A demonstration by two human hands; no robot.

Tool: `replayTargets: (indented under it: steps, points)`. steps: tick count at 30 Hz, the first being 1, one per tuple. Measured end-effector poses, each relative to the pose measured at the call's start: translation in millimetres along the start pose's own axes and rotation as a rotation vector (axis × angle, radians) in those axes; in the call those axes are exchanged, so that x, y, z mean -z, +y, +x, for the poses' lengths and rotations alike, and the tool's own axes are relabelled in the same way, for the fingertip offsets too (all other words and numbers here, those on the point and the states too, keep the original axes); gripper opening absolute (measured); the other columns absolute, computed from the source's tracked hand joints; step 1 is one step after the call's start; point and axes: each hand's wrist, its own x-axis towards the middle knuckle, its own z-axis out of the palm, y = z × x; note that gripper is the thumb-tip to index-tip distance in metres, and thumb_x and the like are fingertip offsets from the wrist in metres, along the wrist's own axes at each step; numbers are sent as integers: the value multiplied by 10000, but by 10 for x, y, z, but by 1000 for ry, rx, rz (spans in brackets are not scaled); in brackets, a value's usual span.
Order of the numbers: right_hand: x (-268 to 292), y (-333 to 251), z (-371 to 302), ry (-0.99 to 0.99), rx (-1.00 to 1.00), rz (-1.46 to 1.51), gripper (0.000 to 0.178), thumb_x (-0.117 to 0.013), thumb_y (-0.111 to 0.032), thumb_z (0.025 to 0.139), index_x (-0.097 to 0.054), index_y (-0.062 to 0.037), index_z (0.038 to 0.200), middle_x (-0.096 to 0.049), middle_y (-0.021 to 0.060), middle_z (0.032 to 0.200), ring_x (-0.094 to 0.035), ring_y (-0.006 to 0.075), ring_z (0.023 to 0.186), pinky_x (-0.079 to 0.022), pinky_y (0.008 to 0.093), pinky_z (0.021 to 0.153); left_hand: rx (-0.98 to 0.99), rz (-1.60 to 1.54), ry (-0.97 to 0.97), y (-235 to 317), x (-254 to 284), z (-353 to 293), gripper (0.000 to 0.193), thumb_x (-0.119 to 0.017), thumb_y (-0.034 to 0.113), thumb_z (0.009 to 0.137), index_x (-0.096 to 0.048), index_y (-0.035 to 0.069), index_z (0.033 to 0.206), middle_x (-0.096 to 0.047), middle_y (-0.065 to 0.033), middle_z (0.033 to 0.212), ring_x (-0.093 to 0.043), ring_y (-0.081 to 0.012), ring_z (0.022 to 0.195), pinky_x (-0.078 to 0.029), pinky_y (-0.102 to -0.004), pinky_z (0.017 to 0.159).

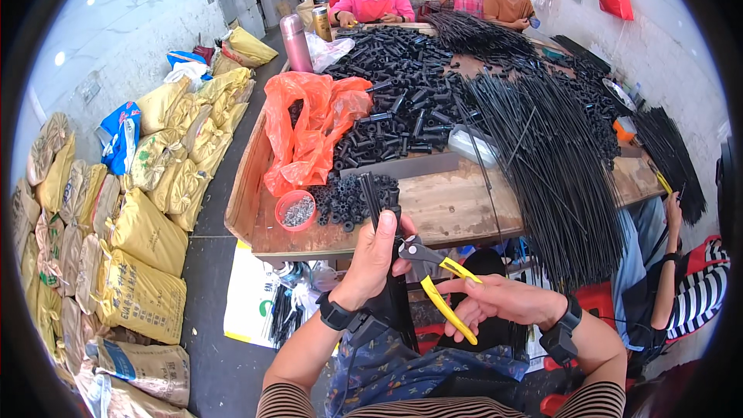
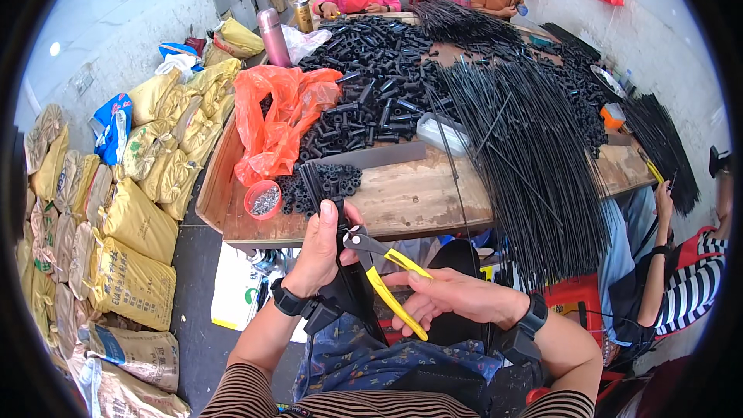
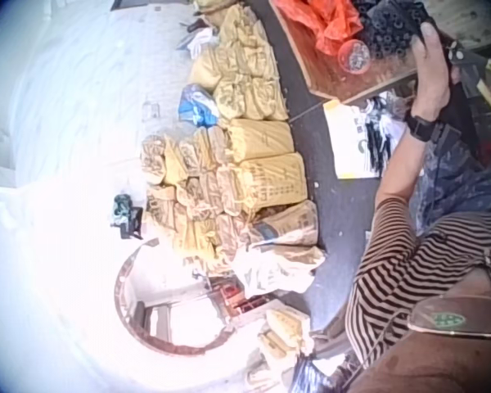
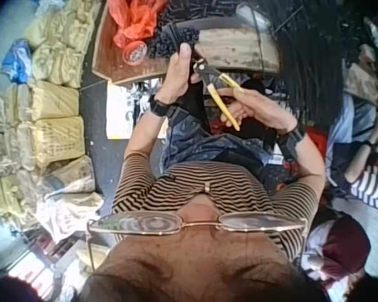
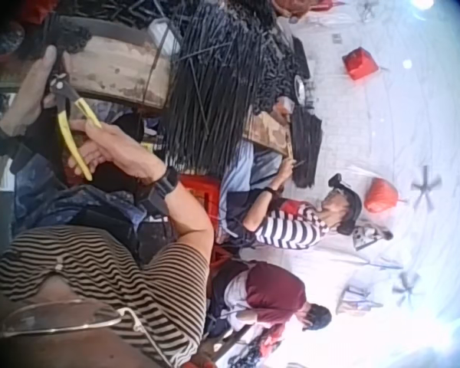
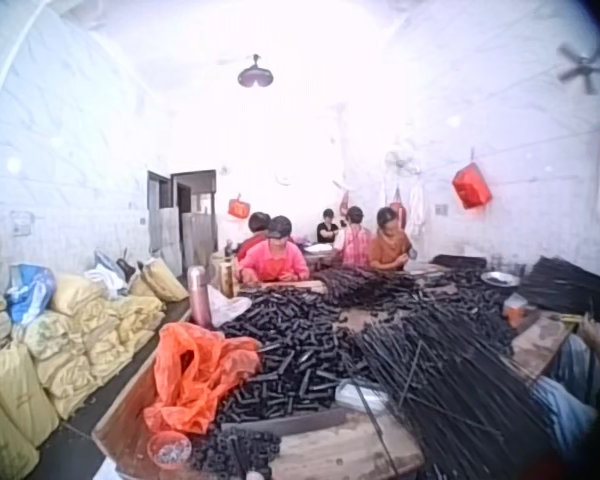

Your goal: Manually fitting and cutting wire ribs to umbrella center poles using hand tools.

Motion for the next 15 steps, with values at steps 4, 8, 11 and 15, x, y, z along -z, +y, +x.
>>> replayTargets:
  steps: [4, 8, 11, 15]
  points:
    - [-18, 86, 1, -13, -16, 60, 623, -295, -449, 1009, -228, -13, 1450, -650, 175, 1006, -659, 241, 908, -513, 337, 808, 4, 18, -6, 3, -11, 1, 515, -381, 519, 974, -524, 30, 903, -506, -21, 636, -417, -65, 461, -337, -216, 424]
    - [-27, 61, -26, -89, -53, 225, 632, -296, -461, 1002, -235, -14, 1444, -641, 197, 988, -669, 286, 886, -532, 385, 804, 7, 33, -35, 1, -6, -3, 529, -379, 533, 969, -525, 29, 902, -509, -22, 633, -416, -65, 456, -346, -218, 427]
    - [-59, -26, -46, -51, -42, 179, 614, -316, -444, 1006, -226, -32, 1452, -638, 161, 997, -675, 257, 877, -540, 349, 806, 3, 40, -51, 2, -4, -8, 544, -369, 547, 966, -526, 31, 903, -511, -20, 631, -415, -63, 454, -351, -216, 431]
    - [-32, 31, -65, -46, -38, 161, 599, -314, -429, 1010, -229, -29, 1447, -641, 156, 984, -677, 259, 881, -541, 346, 805, -1, 65, -26, -1, -56, 2, 575, -331, 591, 949, -516, 51, 876, -492, -13, 601, -383, -55, 432, -324, -205, 403]
